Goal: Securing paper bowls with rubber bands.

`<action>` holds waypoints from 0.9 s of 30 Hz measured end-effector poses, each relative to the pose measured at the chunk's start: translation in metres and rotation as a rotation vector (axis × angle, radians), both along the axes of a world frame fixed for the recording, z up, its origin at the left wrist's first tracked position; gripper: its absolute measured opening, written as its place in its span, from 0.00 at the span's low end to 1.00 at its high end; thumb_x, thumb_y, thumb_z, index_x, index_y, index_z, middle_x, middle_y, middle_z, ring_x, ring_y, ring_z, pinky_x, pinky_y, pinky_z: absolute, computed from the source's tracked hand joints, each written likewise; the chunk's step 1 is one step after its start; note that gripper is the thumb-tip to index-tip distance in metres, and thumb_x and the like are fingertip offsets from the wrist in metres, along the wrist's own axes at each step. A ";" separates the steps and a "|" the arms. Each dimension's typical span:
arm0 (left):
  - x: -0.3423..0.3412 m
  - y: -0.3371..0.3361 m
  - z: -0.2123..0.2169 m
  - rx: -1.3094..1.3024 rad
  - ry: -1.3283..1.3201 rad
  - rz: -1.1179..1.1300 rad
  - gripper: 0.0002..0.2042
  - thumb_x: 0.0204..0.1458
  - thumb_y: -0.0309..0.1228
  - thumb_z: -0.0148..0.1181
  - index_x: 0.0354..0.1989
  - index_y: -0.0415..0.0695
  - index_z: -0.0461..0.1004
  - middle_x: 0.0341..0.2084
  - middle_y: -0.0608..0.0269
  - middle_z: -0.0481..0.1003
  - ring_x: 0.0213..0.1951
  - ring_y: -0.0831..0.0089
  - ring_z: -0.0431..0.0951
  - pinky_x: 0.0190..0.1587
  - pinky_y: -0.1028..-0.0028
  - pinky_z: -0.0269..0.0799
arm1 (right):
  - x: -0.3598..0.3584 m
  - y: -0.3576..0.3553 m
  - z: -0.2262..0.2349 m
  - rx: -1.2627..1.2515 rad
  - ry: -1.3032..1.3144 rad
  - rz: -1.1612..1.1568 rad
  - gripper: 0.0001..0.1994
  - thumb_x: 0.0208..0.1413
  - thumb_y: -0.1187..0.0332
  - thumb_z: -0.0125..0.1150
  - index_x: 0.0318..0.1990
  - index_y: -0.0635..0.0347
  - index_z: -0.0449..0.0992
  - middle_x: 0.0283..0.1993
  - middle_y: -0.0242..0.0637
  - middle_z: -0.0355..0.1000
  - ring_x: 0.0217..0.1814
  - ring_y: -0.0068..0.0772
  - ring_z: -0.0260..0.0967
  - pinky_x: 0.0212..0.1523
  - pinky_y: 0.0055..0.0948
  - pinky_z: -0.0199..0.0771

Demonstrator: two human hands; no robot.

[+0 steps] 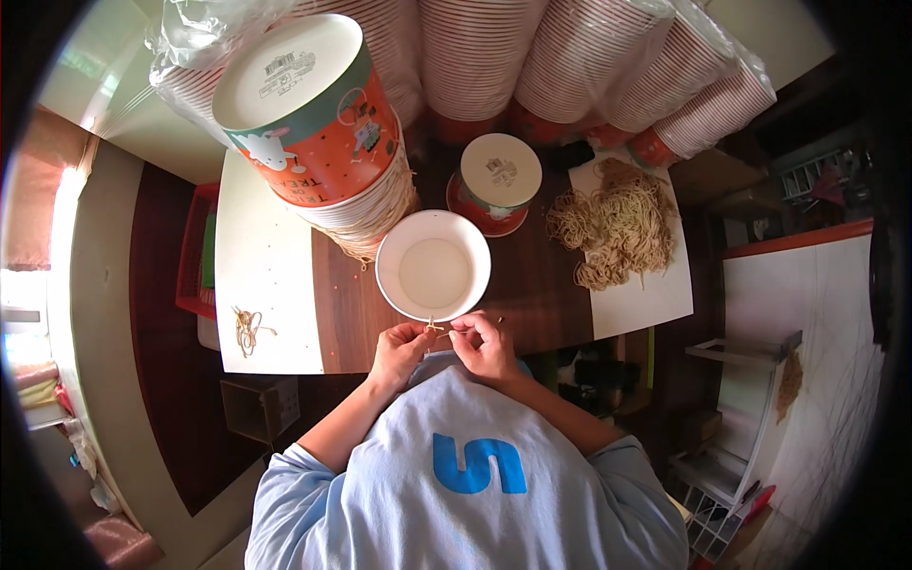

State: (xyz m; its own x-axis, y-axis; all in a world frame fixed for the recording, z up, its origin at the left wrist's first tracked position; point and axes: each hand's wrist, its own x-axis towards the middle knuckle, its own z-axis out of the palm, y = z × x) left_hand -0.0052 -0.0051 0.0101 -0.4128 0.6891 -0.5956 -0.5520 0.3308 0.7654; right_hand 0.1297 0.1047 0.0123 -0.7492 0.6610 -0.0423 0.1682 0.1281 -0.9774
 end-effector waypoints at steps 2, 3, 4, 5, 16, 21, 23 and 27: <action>0.000 0.000 0.001 -0.003 0.025 -0.007 0.05 0.51 0.28 0.59 0.28 0.38 0.75 0.20 0.70 0.73 0.21 0.87 0.66 0.22 0.85 0.60 | -0.001 0.000 0.009 0.330 -0.010 -0.037 0.12 0.44 0.74 0.62 0.39 0.59 0.71 0.33 0.35 0.70 0.30 0.29 0.70 0.31 0.27 0.70; 0.000 0.000 0.002 -0.007 0.049 -0.014 0.05 0.51 0.27 0.59 0.28 0.38 0.76 0.21 0.70 0.74 0.22 0.87 0.67 0.23 0.85 0.61 | -0.003 0.003 0.015 0.330 -0.010 -0.036 0.12 0.44 0.74 0.62 0.39 0.59 0.71 0.33 0.35 0.70 0.30 0.29 0.70 0.31 0.27 0.70; 0.000 0.001 0.003 -0.007 0.049 -0.012 0.05 0.51 0.27 0.59 0.28 0.38 0.76 0.21 0.70 0.74 0.22 0.87 0.67 0.23 0.85 0.61 | -0.008 0.007 0.023 0.547 0.027 -0.033 0.14 0.42 0.74 0.64 0.38 0.58 0.71 0.34 0.36 0.70 0.32 0.31 0.70 0.33 0.29 0.70; 0.001 0.001 0.005 -0.001 0.066 -0.019 0.06 0.51 0.28 0.59 0.30 0.38 0.75 0.21 0.70 0.73 0.21 0.86 0.67 0.23 0.85 0.61 | -0.011 0.009 0.026 0.764 0.064 -0.030 0.15 0.40 0.73 0.66 0.38 0.58 0.71 0.36 0.36 0.70 0.34 0.33 0.70 0.35 0.31 0.70; 0.003 0.004 0.010 0.027 0.095 -0.018 0.06 0.52 0.29 0.59 0.31 0.37 0.75 0.20 0.71 0.73 0.21 0.86 0.66 0.24 0.84 0.60 | -0.014 0.012 0.017 1.018 0.036 0.085 0.15 0.42 0.73 0.64 0.40 0.56 0.71 0.37 0.34 0.67 0.33 0.34 0.68 0.34 0.33 0.66; 0.003 0.005 0.011 0.034 0.097 -0.023 0.07 0.51 0.29 0.59 0.30 0.37 0.75 0.19 0.71 0.72 0.20 0.86 0.66 0.23 0.84 0.60 | -0.015 0.013 0.019 1.012 0.068 0.129 0.12 0.42 0.74 0.62 0.37 0.56 0.72 0.36 0.33 0.68 0.33 0.32 0.67 0.33 0.32 0.65; 0.004 0.004 0.011 0.031 0.100 -0.024 0.06 0.51 0.29 0.59 0.30 0.37 0.75 0.19 0.71 0.72 0.20 0.86 0.66 0.23 0.84 0.60 | -0.015 0.013 0.018 1.009 0.073 0.125 0.09 0.44 0.72 0.59 0.36 0.57 0.73 0.35 0.32 0.68 0.32 0.30 0.67 0.33 0.31 0.65; 0.004 0.005 0.012 0.015 0.109 -0.028 0.06 0.51 0.28 0.58 0.30 0.38 0.75 0.19 0.70 0.73 0.21 0.86 0.66 0.23 0.84 0.60 | -0.017 0.013 0.016 1.000 0.083 0.088 0.06 0.46 0.72 0.56 0.34 0.57 0.72 0.34 0.32 0.69 0.31 0.29 0.68 0.33 0.30 0.64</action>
State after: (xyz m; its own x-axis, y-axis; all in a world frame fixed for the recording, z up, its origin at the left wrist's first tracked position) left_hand -0.0015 -0.0005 0.0225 -0.4551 0.7097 -0.5377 -0.4554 0.3334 0.8255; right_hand 0.1129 0.1172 0.0286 -0.7726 0.3068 0.5558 0.0548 0.9045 -0.4230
